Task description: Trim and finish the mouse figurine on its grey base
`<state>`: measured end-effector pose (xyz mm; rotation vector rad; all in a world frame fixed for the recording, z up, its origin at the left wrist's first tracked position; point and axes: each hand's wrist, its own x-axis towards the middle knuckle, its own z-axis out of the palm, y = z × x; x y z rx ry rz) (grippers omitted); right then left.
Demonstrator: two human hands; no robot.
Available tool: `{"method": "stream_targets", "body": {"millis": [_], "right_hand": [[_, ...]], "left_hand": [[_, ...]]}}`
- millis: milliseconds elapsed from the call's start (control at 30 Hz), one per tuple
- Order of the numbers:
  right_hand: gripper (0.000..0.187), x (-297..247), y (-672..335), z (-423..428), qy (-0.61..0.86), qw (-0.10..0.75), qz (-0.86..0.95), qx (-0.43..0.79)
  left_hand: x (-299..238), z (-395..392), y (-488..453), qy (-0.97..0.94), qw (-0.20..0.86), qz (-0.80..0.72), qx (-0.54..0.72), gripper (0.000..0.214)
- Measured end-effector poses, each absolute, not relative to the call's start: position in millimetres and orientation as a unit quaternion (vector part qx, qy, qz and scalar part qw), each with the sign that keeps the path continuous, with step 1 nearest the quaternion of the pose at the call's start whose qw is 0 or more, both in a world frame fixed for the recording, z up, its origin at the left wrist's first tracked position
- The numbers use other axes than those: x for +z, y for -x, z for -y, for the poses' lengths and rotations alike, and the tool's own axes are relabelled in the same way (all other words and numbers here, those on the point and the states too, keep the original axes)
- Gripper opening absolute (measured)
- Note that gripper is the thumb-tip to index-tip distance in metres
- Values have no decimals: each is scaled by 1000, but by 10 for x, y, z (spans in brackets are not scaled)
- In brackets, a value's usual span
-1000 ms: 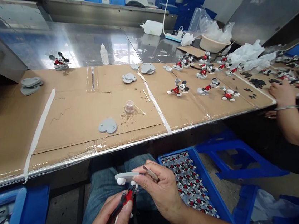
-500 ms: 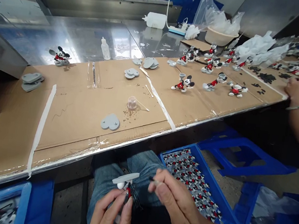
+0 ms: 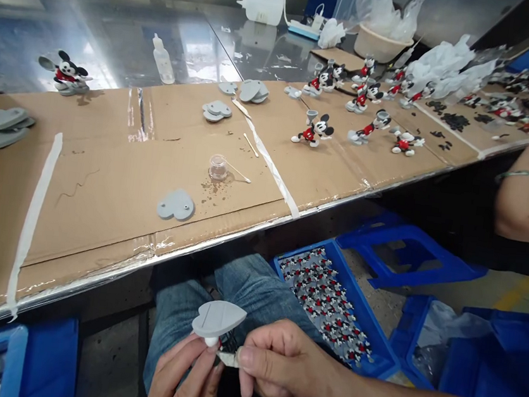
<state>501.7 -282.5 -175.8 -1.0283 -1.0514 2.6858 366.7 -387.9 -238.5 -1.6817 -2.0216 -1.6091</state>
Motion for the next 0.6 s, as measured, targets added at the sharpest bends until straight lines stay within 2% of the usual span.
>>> {"method": "stream_targets", "body": {"millis": [133,267,467,600], "right_hand": [[41,-1760,-5009,2810,334,38,337,879],[43,-1782,-5009,2804,323,32,308,894],[40,-1755,-5005,2816,319,17,244,916],[41,-1729,-5017,2835,323,12,248,913]], "left_hand": [[-2461,3844,-3634,545,40,639,-542,14],[-2575,3850,-3572,600,106,603,-516,11],[-2621,3875,-3492,637,174,568,-491,19],[-2599,3888,-3471,641,160,565,-494,23]]}}
